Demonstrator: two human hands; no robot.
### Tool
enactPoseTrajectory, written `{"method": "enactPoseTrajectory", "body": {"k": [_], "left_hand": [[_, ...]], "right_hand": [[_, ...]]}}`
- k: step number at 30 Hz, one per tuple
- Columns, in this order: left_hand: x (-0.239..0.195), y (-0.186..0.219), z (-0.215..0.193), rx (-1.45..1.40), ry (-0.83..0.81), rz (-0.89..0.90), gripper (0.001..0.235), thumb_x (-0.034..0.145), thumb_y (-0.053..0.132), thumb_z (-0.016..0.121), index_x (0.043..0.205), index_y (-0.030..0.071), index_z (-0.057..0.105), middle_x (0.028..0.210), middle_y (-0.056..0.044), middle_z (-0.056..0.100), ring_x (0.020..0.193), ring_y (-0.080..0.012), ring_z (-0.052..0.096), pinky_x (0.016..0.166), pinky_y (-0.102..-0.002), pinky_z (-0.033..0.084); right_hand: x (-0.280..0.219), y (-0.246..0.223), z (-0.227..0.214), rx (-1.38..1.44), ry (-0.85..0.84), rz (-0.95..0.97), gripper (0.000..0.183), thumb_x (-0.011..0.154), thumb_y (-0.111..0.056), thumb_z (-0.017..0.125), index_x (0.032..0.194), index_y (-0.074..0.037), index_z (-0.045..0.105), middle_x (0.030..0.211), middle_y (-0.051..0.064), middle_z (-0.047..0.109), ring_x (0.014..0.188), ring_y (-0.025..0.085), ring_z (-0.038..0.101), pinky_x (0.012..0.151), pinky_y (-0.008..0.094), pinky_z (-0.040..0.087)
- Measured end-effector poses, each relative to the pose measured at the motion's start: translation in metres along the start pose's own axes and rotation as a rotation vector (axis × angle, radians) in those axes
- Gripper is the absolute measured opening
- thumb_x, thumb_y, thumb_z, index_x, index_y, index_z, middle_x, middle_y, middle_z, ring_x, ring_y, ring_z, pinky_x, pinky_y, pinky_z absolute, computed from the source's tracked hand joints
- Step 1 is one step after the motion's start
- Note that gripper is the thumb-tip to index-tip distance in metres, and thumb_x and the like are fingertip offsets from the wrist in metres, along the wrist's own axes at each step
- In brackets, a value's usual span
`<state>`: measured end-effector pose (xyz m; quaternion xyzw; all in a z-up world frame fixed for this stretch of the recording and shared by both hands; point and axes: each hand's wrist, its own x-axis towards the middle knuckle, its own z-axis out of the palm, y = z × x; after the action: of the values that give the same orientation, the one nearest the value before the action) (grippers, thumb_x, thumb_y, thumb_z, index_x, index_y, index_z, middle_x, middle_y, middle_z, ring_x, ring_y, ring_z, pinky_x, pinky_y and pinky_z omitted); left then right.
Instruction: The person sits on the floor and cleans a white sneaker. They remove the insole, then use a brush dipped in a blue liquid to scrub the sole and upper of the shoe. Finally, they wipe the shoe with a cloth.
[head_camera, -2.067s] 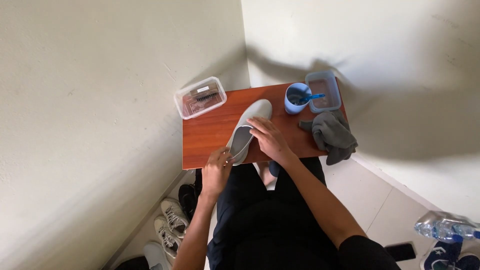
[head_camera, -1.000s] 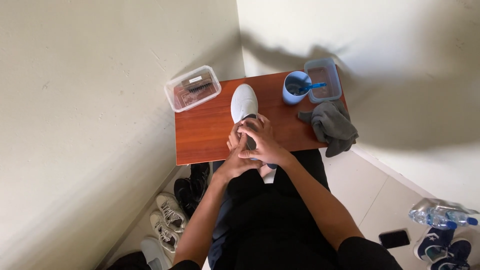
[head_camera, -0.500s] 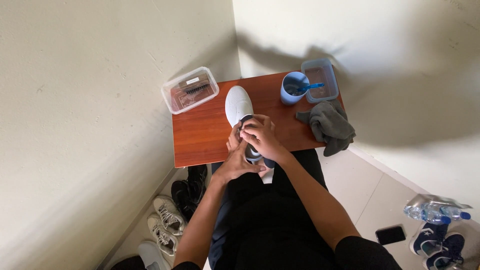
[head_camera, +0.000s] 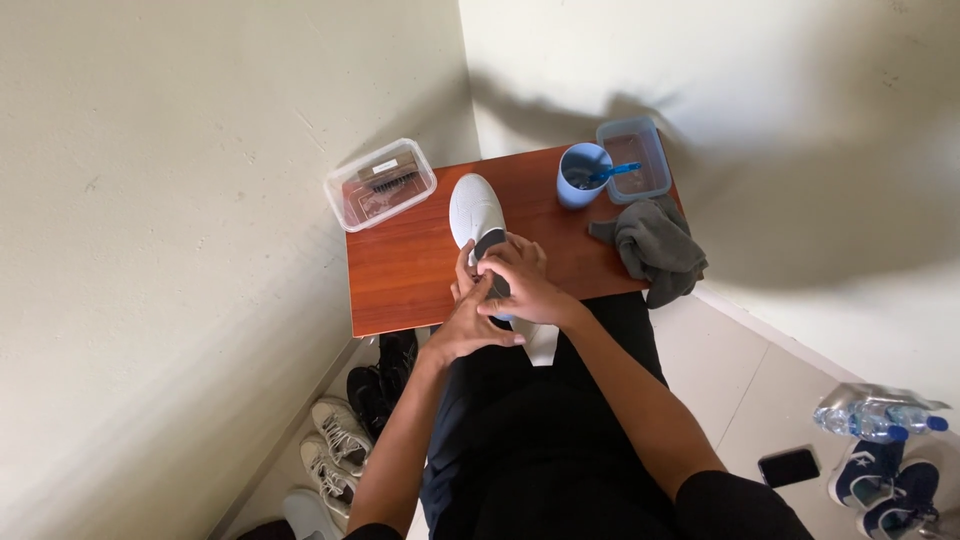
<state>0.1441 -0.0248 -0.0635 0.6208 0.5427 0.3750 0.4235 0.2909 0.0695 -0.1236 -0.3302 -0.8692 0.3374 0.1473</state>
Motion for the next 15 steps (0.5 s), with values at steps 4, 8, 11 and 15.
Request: {"method": "enactPoseTrajectory", "body": {"k": [4,8,11,15], "left_hand": [[-0.001,0.000,-0.010,-0.080,-0.098,-0.070,0.124,0.052,0.046,0.100,0.152,0.000,0.041,0.156,-0.024,0.035,0.144,-0.0386,0.037,0.119,-0.056,0.017],[-0.005,0.035,-0.024,-0.047,-0.097,-0.055,0.121,0.048,0.046,0.100,0.148,0.005,0.047,0.149,-0.020,0.050,0.140,-0.0371,0.043,0.117,-0.054,0.025],[0.001,0.008,-0.008,-0.059,-0.070,-0.052,0.129,0.046,0.048,0.101,0.152,0.005,0.041,0.156,-0.021,0.020,0.144,-0.0359,0.029,0.119,-0.052,0.013],[0.005,0.019,-0.010,-0.074,-0.091,-0.084,0.123,0.054,0.045,0.100,0.152,0.002,0.041,0.163,-0.028,0.024,0.146,-0.0396,0.029,0.121,-0.049,0.005]], "right_hand": [[0.002,0.004,0.013,-0.058,0.133,-0.019,0.036,0.094,-0.060,0.065,0.110,-0.029,0.062,0.123,-0.008,0.050,0.140,0.037,0.028,0.110,0.067,0.014],[0.006,0.009,0.024,-0.176,0.370,-0.096,0.024,0.105,-0.048,0.054,0.097,-0.028,0.066,0.115,-0.014,0.059,0.129,0.026,0.042,0.102,0.053,0.031],[0.001,0.002,0.012,-0.119,0.261,-0.101,0.040,0.090,-0.063,0.062,0.110,-0.028,0.060,0.122,-0.006,0.053,0.132,0.036,0.035,0.103,0.063,0.024],[-0.001,0.000,0.001,-0.038,0.105,-0.079,0.064,0.082,-0.072,0.072,0.122,-0.026,0.052,0.128,0.002,0.043,0.134,0.046,0.026,0.105,0.072,0.015]]}}
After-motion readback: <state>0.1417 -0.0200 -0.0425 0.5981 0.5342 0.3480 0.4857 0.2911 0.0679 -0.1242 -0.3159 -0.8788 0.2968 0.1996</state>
